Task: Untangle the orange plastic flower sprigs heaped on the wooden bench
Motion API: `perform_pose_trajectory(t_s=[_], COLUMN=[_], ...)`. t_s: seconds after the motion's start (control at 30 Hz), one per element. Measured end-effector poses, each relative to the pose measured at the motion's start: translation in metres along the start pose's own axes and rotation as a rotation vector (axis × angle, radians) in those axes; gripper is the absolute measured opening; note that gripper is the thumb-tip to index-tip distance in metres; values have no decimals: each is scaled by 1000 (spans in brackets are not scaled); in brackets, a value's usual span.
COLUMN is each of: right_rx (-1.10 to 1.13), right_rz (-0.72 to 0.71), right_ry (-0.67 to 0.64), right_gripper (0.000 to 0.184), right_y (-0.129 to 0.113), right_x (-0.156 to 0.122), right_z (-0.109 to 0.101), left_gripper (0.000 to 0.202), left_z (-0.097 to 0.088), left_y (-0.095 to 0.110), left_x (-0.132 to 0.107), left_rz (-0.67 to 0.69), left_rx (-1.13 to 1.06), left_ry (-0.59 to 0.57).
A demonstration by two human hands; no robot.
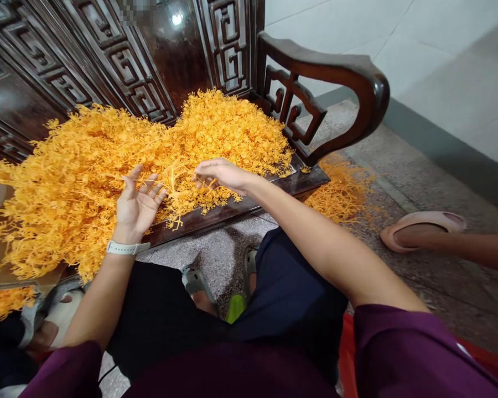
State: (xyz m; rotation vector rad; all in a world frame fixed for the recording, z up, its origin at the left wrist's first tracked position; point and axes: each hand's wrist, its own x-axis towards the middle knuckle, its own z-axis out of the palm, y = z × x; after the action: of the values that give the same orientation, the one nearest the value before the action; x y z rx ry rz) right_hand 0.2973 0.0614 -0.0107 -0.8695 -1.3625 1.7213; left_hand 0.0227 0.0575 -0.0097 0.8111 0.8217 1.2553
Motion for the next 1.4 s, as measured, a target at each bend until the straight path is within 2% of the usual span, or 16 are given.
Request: perform_pose_trajectory(t_s=[0.1,0.3,0.37,0.53,0.6,0.7,0.8,0.9,0.97,1.1,1.23,1.4], right_rx=[-38,-131,-195,-324,-370,-572,-885,-1117,-1187,-1170,-1037,-886], right_rz=[40,-24,-68,-172,-245,-439,-619,-667,-672,-642,-579,-631], right_ry=[-56,-175,-169,-146,-82,113,190,200,215,272,325,308], right_gripper=[13,55,64,66,71,81,66,38,24,25,19,17], right_y=[-2,-1,2,11,16,23,30,36,40,41,37,35], right_x=[-2,-5,-5,-6,-8,-13,-21,-27,-28,-26,-23,-18], right_z=[3,10,14,33,45,64,79,88,91,90,86,83], left_gripper=[34,32,33,38,37,36,36,36,36,34,32,42], left_z=[1,5,7,9,9,9,10,10,10,7,1,-3], left_y=[-2,-5,-6,-11,-13,-14,-14,-13,-12,-7,0,2], left_x=[0,-1,-1,-1,-1,-1,-1,-2,-2,-2,-2,-5], left_rz=[1,-5,-2,28,33,34,36,32,31,58,93,160], left_rx=[3,20,31,53,44,3,-3,7,-4,-36,-76,20], left_ry=[-8,26,45,35,31,28,32,45,45,39,11,-84])
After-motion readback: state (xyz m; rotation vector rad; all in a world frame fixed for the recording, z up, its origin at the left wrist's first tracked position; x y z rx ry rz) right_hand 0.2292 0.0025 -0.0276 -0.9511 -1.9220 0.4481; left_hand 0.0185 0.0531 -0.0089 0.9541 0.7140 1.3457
